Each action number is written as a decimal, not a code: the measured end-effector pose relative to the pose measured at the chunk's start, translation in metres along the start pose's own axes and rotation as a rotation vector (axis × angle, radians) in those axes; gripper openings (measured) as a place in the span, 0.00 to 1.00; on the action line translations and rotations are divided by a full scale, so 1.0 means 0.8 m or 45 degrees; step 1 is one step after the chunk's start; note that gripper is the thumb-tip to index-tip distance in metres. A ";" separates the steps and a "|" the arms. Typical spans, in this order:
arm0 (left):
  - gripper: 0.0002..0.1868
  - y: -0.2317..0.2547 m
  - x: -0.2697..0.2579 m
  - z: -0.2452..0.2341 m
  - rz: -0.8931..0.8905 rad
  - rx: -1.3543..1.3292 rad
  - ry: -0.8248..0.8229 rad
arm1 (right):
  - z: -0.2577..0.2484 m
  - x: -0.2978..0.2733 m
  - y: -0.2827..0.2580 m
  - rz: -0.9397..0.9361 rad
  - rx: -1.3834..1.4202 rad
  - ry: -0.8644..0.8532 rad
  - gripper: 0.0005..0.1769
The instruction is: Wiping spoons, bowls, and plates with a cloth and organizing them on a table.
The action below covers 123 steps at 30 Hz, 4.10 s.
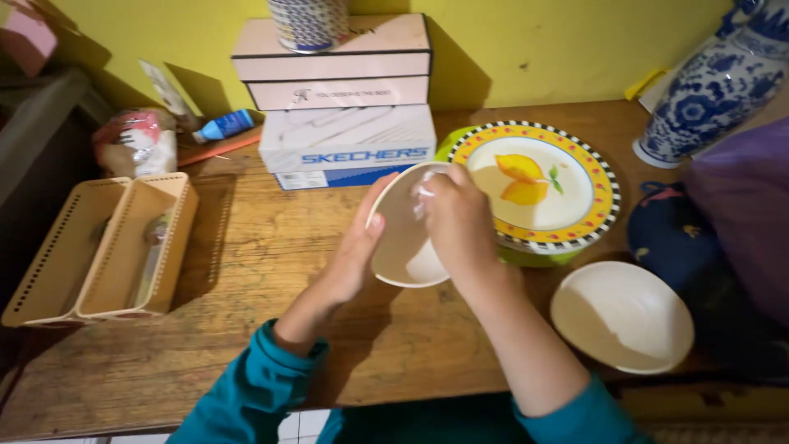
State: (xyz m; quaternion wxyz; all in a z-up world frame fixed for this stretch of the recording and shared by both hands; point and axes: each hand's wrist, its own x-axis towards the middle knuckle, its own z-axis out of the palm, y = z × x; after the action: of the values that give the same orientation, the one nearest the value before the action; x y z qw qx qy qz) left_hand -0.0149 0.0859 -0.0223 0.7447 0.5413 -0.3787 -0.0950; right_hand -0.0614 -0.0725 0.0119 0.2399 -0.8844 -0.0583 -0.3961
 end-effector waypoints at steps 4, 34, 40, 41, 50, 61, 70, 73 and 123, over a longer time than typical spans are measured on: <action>0.36 -0.035 -0.005 -0.057 0.131 -0.118 0.177 | 0.083 0.010 -0.003 -0.248 0.083 -0.008 0.10; 0.32 -0.061 -0.026 -0.087 0.119 0.133 0.245 | 0.077 0.010 0.004 -0.117 0.035 -0.726 0.05; 0.33 -0.042 -0.026 -0.057 0.112 0.062 0.212 | 0.120 -0.006 0.025 -0.274 -0.297 -0.305 0.18; 0.33 -0.042 -0.025 -0.059 0.121 0.091 0.210 | 0.113 -0.008 0.012 -0.164 -0.062 -0.561 0.12; 0.36 -0.051 -0.024 -0.065 0.099 0.076 0.140 | 0.115 -0.001 0.041 -0.060 -0.161 -0.367 0.12; 0.32 -0.043 -0.029 -0.069 0.073 0.217 0.145 | 0.103 0.000 0.037 -0.046 -0.153 -0.560 0.12; 0.32 -0.067 -0.025 -0.080 0.092 0.139 0.285 | 0.084 0.006 0.000 0.398 0.230 -0.550 0.11; 0.37 -0.059 -0.024 -0.061 -0.019 0.035 0.271 | 0.074 0.018 -0.002 0.330 -0.236 -0.419 0.06; 0.36 -0.054 -0.015 -0.097 0.120 0.139 0.290 | 0.082 -0.001 -0.043 0.057 0.207 -0.644 0.17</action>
State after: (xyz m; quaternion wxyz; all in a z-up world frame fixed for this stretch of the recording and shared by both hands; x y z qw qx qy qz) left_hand 0.0402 0.1327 -0.0760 0.7559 0.5699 -0.3214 0.0228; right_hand -0.0280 -0.0111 -0.0127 0.2968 -0.9342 -0.1283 -0.1509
